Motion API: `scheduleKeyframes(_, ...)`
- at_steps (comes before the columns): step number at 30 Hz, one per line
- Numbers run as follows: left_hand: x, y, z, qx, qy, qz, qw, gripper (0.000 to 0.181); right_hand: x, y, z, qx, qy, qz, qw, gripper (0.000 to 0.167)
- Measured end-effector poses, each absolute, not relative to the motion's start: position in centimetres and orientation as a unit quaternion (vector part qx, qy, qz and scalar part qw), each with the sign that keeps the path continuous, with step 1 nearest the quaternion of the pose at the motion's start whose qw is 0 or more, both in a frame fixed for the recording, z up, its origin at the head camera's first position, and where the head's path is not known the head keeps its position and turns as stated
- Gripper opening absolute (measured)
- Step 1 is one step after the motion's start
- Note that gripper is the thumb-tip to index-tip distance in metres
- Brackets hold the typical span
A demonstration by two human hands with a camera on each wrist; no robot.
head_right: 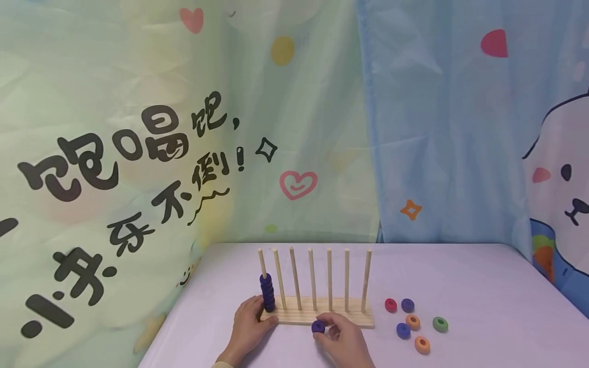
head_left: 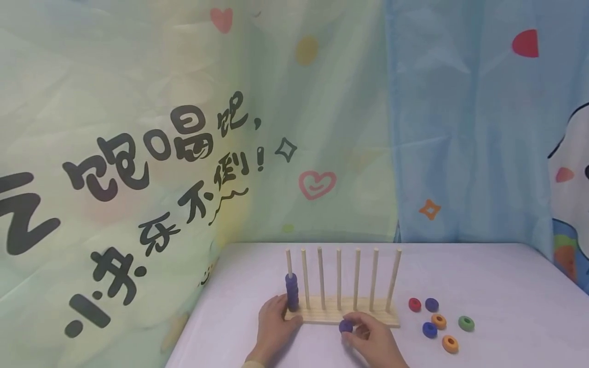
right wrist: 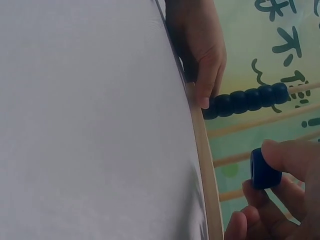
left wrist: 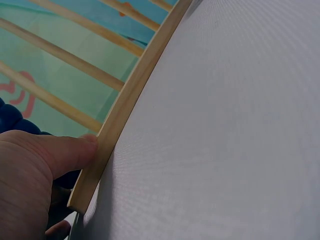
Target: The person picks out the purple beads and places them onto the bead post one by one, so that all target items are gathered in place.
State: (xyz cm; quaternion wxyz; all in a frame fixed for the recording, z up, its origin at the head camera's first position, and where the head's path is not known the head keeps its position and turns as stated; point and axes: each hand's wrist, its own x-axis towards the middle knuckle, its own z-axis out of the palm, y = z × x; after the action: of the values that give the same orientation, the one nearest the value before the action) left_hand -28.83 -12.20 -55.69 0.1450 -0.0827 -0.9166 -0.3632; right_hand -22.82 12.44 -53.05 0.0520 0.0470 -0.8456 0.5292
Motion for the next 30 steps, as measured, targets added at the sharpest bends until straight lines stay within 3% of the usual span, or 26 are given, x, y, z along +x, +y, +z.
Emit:
scheduleKeyframes(22,-28.7,-12.3,-56.0,-0.099,-0.913,-0.355,0.175,0.051,-24.0,9.5,-50.0,0.134,-0.844,0.510,0.104,0.030)
scheduleKeyframes(30,-28.7,-12.2,-55.7,-0.094,-0.913,-0.361,0.165,0.051,-24.7,8.7,-48.6,0.155,-0.839,0.505,0.134,0.027)
